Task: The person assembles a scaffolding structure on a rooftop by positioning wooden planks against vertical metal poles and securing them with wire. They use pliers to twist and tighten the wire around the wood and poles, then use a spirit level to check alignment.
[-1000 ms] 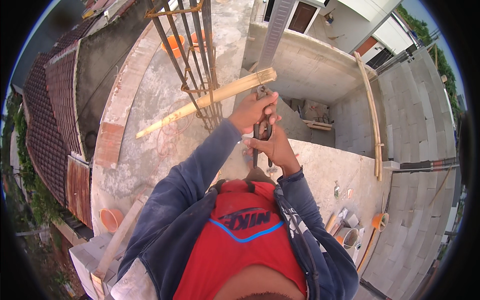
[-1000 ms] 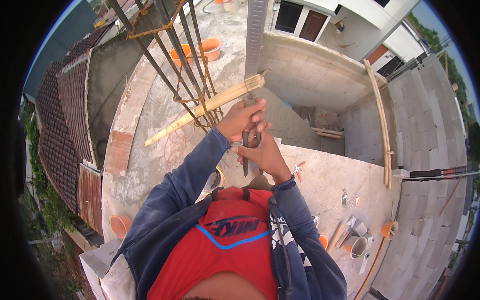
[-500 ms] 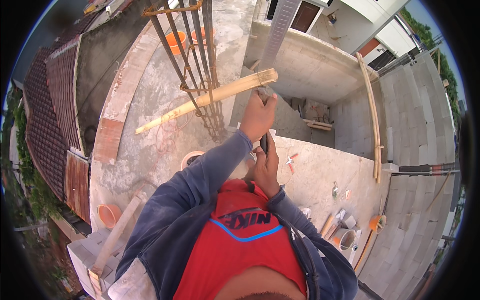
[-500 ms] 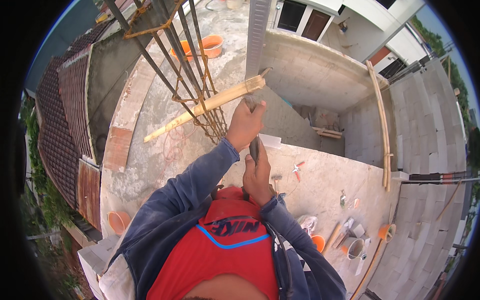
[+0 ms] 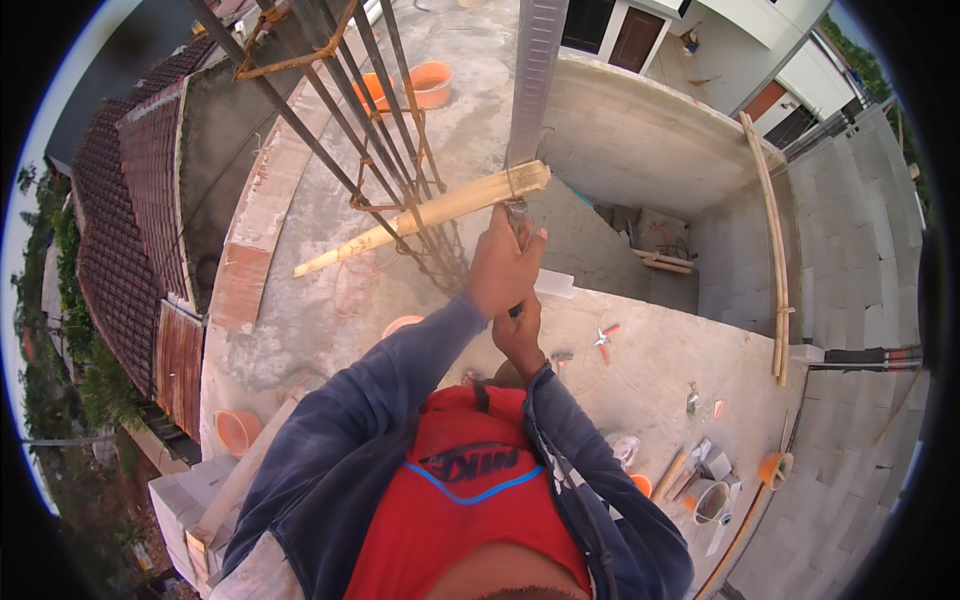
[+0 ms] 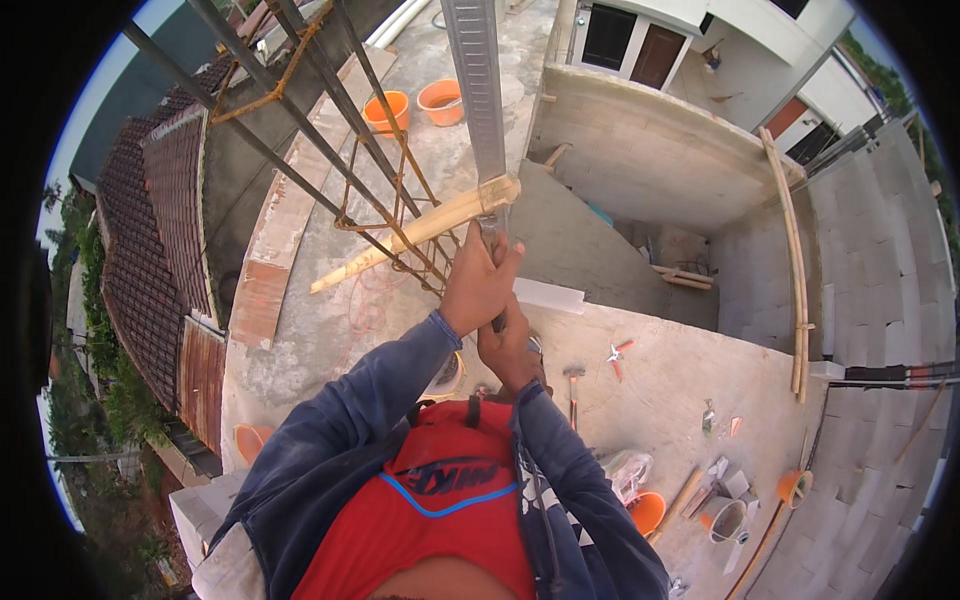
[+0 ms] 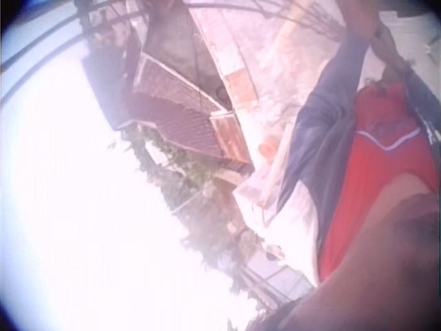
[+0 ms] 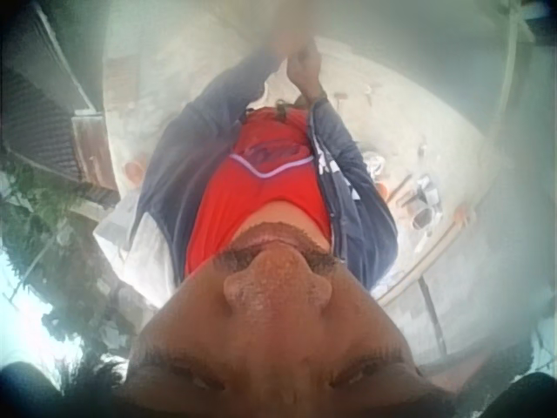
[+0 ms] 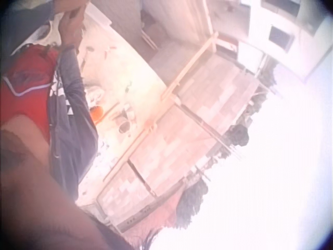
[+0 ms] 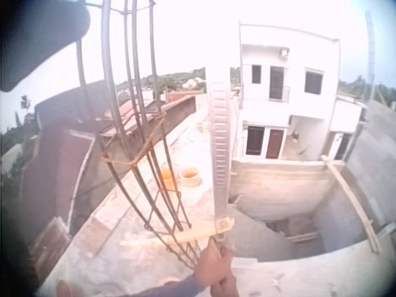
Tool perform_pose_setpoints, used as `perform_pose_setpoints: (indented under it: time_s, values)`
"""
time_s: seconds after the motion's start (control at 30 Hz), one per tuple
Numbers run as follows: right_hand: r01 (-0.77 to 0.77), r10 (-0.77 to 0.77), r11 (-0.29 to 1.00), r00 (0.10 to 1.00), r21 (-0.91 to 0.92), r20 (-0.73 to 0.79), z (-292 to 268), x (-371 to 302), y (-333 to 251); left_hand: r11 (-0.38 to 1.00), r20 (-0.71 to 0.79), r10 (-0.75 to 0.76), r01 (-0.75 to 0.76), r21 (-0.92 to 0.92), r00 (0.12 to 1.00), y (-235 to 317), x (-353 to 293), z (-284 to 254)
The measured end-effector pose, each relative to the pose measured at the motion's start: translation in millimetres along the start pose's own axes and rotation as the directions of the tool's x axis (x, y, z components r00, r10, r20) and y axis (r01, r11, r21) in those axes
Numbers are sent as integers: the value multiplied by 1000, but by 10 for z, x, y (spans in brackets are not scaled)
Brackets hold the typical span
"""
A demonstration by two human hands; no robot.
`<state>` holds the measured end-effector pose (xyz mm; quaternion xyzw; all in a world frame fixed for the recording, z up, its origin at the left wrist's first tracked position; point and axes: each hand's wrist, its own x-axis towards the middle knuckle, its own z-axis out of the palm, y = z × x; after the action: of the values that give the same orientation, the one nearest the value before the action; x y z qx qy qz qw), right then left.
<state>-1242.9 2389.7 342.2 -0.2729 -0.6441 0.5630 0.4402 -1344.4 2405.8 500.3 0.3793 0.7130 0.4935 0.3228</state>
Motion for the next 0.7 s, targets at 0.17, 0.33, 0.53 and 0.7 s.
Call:
perform_pose_setpoints:
  time_s: [0.17,0.33,0.53,0.7]
  values:
    - [-11,11,1000,999,4,44,-8,103,149,997,44,62,-60,-50,997,-174,13,-9]
    - [-197,179,971,975,139,128,-88,132,102,943,248,140,-53,-329,959,-436,211,-115]
    - [-579,307,660,790,479,531,-368,118,-186,894,393,204,-7,-448,897,-263,381,-213]
    - [-785,97,139,618,604,780,-479,13,-120,766,419,150,162,-622,895,-173,333,-134]
